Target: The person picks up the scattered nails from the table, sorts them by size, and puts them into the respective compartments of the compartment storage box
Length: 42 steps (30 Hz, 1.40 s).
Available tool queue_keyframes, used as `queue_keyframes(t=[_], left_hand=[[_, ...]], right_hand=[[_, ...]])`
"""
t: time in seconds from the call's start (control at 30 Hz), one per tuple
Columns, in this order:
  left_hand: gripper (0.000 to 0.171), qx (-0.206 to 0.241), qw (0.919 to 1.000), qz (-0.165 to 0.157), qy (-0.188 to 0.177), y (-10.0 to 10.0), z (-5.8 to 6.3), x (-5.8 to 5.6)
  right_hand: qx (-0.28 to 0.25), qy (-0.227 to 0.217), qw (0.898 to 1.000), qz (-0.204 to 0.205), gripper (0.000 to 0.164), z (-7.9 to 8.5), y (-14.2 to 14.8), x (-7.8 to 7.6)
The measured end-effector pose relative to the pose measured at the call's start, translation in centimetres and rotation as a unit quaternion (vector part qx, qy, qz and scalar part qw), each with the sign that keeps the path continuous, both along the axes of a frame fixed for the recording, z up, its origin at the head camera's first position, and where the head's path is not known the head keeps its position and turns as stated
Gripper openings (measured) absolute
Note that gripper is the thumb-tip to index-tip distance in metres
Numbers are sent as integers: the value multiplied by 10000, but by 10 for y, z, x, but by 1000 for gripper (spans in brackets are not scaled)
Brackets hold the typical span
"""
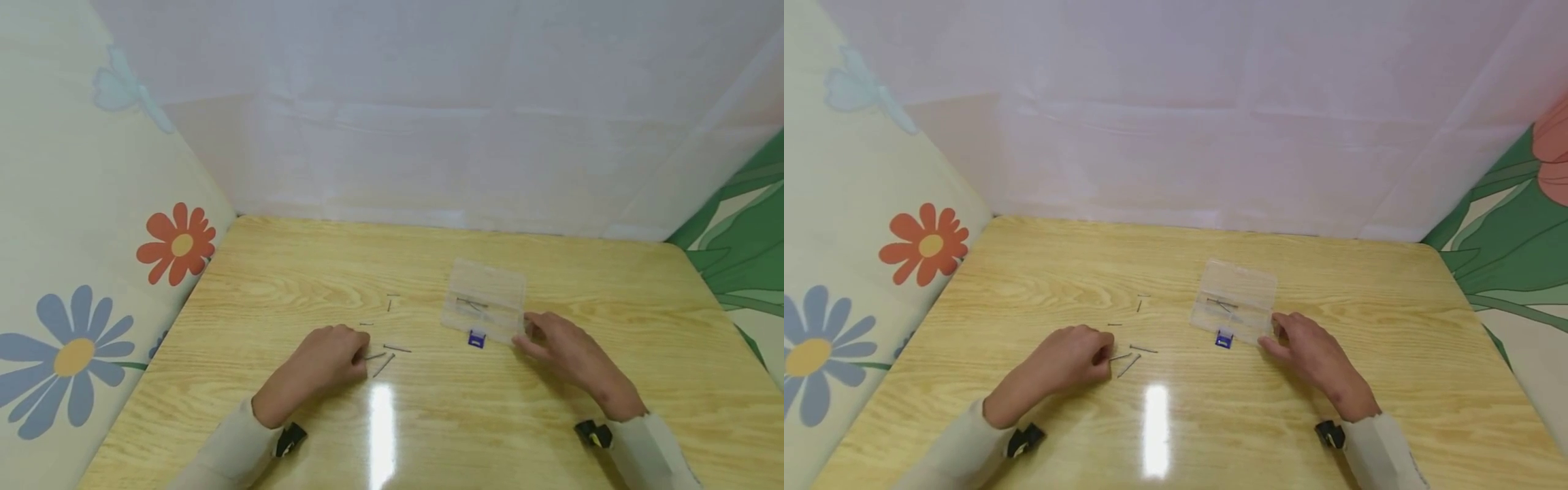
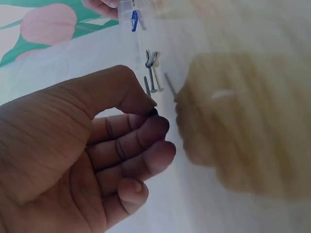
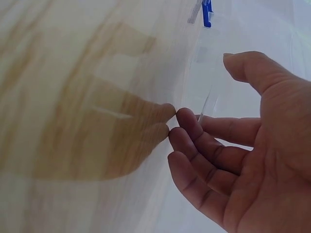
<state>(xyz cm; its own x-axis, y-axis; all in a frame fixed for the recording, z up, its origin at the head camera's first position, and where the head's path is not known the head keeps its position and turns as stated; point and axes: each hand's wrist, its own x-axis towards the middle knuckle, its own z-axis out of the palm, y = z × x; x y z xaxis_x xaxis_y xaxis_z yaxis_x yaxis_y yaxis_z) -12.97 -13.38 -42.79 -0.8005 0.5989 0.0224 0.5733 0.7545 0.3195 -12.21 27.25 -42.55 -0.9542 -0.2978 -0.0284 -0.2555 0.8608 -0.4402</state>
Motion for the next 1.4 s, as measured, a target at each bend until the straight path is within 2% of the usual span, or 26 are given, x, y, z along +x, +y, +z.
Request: queue_keyframes(t=[0.17, 0.33, 0.47, 1.1, 1.4], left_hand=[[24, 108, 9993, -236, 257, 4, 2, -5], [23, 297, 9957, -590, 645, 11, 12, -12], [20, 409, 9935, -710, 795, 18, 18, -18], [16, 544, 9914, -1094, 470, 51, 25, -38], [18, 485, 9867, -1393, 676, 68, 25, -51]], right_hand=[[28, 13, 10000, -2, 53, 0, 1, 0], [52, 7, 10000, -37, 56, 0, 1, 1], [51, 17, 10000, -40, 57, -1, 1, 1], [56, 27, 10000, -45, 59, 0, -2, 2], [22, 104, 9999, 11, 55, -1, 0, 1]])
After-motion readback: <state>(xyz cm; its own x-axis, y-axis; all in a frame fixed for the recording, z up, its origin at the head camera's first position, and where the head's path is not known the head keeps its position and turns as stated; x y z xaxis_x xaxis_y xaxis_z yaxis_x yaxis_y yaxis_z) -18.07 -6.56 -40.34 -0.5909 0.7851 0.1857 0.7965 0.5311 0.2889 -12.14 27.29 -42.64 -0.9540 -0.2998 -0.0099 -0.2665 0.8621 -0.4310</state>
